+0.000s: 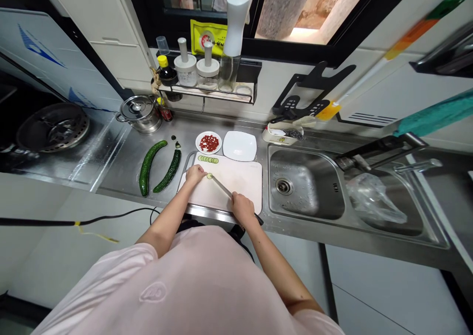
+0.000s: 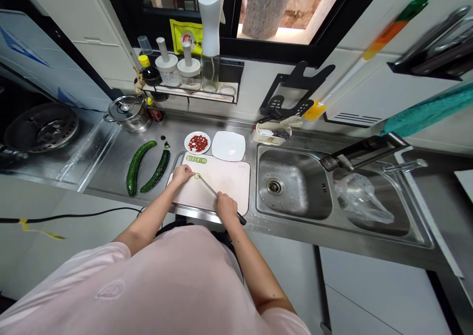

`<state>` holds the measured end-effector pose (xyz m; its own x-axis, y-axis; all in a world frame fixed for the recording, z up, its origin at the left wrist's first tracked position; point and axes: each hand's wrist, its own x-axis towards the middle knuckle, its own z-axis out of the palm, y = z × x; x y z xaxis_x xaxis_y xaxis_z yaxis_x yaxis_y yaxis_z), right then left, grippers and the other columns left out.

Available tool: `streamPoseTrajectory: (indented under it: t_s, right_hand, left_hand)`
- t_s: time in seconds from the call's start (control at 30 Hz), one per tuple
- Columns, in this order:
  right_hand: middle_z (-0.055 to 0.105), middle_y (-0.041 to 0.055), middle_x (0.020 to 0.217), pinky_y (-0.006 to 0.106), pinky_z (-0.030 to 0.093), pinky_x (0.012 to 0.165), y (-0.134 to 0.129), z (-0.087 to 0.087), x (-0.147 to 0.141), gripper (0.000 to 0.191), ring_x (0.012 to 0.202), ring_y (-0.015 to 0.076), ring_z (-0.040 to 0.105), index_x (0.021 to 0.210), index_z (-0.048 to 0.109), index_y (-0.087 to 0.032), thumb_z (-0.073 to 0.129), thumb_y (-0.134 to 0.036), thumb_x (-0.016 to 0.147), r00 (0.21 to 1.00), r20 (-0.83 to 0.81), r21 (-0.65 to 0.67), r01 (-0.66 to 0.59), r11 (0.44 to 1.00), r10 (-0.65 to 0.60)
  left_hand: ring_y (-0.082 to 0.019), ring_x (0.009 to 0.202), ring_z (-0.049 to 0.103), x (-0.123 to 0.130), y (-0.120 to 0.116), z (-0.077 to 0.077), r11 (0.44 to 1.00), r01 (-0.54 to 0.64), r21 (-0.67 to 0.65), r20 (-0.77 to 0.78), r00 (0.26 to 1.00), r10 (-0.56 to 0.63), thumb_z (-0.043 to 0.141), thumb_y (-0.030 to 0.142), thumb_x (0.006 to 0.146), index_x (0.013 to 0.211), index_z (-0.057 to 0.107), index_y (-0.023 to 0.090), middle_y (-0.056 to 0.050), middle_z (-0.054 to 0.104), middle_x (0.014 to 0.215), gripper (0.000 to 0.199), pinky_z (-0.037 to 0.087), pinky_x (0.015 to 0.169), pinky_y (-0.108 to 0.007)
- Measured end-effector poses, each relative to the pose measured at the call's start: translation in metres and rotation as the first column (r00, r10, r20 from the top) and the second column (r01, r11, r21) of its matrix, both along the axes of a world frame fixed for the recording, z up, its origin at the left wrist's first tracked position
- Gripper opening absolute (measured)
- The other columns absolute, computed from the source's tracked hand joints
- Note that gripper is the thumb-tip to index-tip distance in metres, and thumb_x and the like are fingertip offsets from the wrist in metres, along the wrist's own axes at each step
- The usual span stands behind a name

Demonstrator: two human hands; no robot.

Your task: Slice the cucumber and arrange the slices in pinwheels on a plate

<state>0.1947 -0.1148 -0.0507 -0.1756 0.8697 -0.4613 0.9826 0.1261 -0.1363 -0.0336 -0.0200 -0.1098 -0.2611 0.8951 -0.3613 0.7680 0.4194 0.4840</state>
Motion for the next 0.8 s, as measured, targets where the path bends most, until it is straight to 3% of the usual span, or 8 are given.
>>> streamPoseTrajectory:
  t_s: [0.23,0.8]
  right_hand:
    - [0.065,0.0112,0.092,0.029,0.040,0.072,0.004,-0.004,-0.003,0.025,0.087,0.0214,0.063,0.106,0.052,-0.017,0.034,-0.011,0.091,0.999,0.015,-0.028,-0.034,0.999,0.035]
    - [0.066,0.0112,0.090,0.027,0.042,0.070,0.013,-0.004,-0.008,0.025,0.086,0.0207,0.064,0.102,0.053,-0.015,0.037,-0.004,0.087,0.992,0.032,0.012,-0.126,0.992,0.125]
  left_hand:
    - [-0.014,0.073,0.060,0.000,-0.002,-0.001,1.000,0.009,0.015,-0.006,1.000,-0.009,0.071,0.040,0.068,0.076,0.064,0.022,-0.001,0.068,0.081,0.021,0.041,0.064,-0.024]
    - [-0.016,0.077,0.060,0.000,0.001,0.000,1.000,0.015,0.002,-0.016,1.000,-0.015,0.071,0.039,0.067,0.075,0.064,0.022,-0.002,0.068,0.084,0.020,0.042,0.066,-0.025]
